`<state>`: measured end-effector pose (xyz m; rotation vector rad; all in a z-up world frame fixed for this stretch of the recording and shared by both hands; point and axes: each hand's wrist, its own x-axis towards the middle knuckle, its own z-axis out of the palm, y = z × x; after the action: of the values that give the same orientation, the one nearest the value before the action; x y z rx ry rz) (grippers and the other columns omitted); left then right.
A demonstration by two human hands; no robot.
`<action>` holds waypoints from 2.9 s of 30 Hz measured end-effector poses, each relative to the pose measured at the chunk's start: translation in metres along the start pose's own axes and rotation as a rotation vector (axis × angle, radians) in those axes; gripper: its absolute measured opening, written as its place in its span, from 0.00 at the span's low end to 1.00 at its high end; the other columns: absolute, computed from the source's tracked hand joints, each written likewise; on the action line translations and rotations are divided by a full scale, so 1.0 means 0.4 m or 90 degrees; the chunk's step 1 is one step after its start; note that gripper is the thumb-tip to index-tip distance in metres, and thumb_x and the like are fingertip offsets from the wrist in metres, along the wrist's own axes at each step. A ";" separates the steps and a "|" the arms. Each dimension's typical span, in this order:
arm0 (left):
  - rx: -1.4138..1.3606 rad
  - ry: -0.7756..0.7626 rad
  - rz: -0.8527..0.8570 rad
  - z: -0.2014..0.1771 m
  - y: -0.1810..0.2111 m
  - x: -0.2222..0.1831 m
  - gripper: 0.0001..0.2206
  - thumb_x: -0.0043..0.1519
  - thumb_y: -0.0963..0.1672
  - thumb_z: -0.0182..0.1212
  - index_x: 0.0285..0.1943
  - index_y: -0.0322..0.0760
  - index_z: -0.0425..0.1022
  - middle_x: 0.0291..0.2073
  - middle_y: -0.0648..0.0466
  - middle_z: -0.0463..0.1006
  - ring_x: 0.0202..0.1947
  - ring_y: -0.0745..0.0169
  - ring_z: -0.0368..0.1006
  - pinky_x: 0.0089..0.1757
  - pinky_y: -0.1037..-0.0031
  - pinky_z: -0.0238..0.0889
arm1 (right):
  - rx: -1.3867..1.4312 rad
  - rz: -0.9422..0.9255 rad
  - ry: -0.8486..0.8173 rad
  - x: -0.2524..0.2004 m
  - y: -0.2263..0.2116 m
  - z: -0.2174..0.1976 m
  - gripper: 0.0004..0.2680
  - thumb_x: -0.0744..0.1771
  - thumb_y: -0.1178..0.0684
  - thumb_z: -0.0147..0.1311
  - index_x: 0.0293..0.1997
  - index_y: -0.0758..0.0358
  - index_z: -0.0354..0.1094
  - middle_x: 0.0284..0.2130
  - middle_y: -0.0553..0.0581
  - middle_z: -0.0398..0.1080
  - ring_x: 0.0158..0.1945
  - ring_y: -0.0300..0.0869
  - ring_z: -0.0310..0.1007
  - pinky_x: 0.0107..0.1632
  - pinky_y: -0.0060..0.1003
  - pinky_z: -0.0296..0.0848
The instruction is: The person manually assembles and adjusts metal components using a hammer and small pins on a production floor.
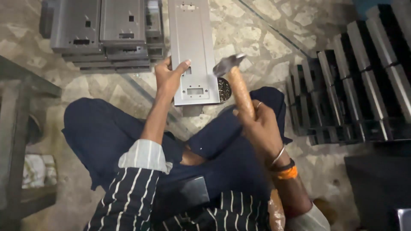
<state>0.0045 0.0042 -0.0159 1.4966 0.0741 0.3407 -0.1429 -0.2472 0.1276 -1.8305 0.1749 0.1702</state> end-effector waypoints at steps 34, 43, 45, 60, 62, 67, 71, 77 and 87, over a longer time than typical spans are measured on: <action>-0.037 0.007 -0.009 0.006 -0.026 0.008 0.13 0.56 0.41 0.73 0.47 0.25 0.81 0.35 0.52 0.85 0.33 0.70 0.78 0.37 0.76 0.71 | -0.458 -0.061 -0.034 -0.043 0.099 0.079 0.14 0.69 0.45 0.64 0.47 0.69 0.69 0.25 0.62 0.72 0.27 0.35 0.70 0.30 0.41 0.70; -0.008 0.021 0.005 0.011 0.009 0.011 0.13 0.57 0.42 0.73 0.46 0.25 0.81 0.34 0.52 0.84 0.33 0.70 0.77 0.37 0.76 0.71 | 0.002 -0.517 0.180 -0.075 -0.211 -0.017 0.04 0.72 0.59 0.53 0.39 0.65 0.66 0.21 0.52 0.69 0.22 0.35 0.69 0.26 0.29 0.67; -0.030 0.022 -0.032 0.011 0.021 0.006 0.13 0.55 0.41 0.72 0.45 0.25 0.81 0.34 0.51 0.84 0.32 0.69 0.78 0.36 0.75 0.72 | -0.114 -0.451 0.200 -0.081 -0.164 0.021 0.08 0.70 0.58 0.52 0.51 0.70 0.64 0.24 0.56 0.72 0.22 0.41 0.69 0.26 0.31 0.68; -0.018 0.023 -0.032 0.011 0.045 -0.001 0.14 0.56 0.41 0.71 0.47 0.25 0.81 0.33 0.51 0.84 0.31 0.69 0.78 0.35 0.75 0.71 | 0.028 -0.431 0.149 -0.107 -0.250 0.026 0.08 0.73 0.51 0.54 0.41 0.65 0.67 0.26 0.49 0.69 0.23 0.31 0.71 0.26 0.26 0.69; -0.017 0.023 -0.025 0.010 0.036 0.000 0.13 0.56 0.41 0.71 0.47 0.25 0.81 0.33 0.51 0.84 0.32 0.69 0.78 0.35 0.75 0.71 | 0.043 -0.492 0.144 -0.065 -0.089 0.043 0.08 0.72 0.51 0.55 0.42 0.65 0.66 0.28 0.51 0.70 0.24 0.33 0.72 0.25 0.27 0.71; -0.041 0.015 -0.032 0.009 0.027 -0.004 0.13 0.56 0.41 0.71 0.47 0.25 0.81 0.35 0.51 0.85 0.33 0.69 0.79 0.36 0.76 0.72 | -0.319 -0.234 0.014 -0.064 0.039 0.105 0.11 0.68 0.50 0.60 0.41 0.70 0.68 0.21 0.61 0.70 0.23 0.48 0.75 0.26 0.43 0.69; -0.071 0.009 0.011 0.008 0.004 0.008 0.13 0.57 0.41 0.71 0.47 0.24 0.81 0.35 0.52 0.85 0.33 0.70 0.78 0.37 0.76 0.72 | -0.404 -0.218 0.031 -0.071 -0.088 0.087 0.14 0.66 0.48 0.64 0.39 0.71 0.68 0.17 0.64 0.68 0.21 0.44 0.69 0.23 0.41 0.66; -0.022 0.008 0.000 0.007 0.003 0.008 0.12 0.58 0.41 0.72 0.46 0.24 0.81 0.34 0.51 0.84 0.32 0.70 0.77 0.36 0.76 0.71 | -0.052 -0.531 0.159 -0.101 -0.241 0.024 0.08 0.71 0.52 0.54 0.43 0.68 0.65 0.26 0.51 0.71 0.25 0.34 0.70 0.27 0.29 0.68; -0.011 0.007 0.034 -0.003 -0.020 0.009 0.11 0.58 0.41 0.72 0.43 0.25 0.82 0.33 0.53 0.84 0.33 0.71 0.76 0.37 0.75 0.71 | -0.459 -0.075 -0.052 -0.042 0.018 0.107 0.17 0.66 0.40 0.58 0.37 0.70 0.66 0.24 0.74 0.71 0.33 0.65 0.76 0.32 0.54 0.70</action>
<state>0.0091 0.0062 -0.0232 1.4811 0.0395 0.3924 -0.1619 -0.2073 0.1131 -2.5369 -0.0657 0.2454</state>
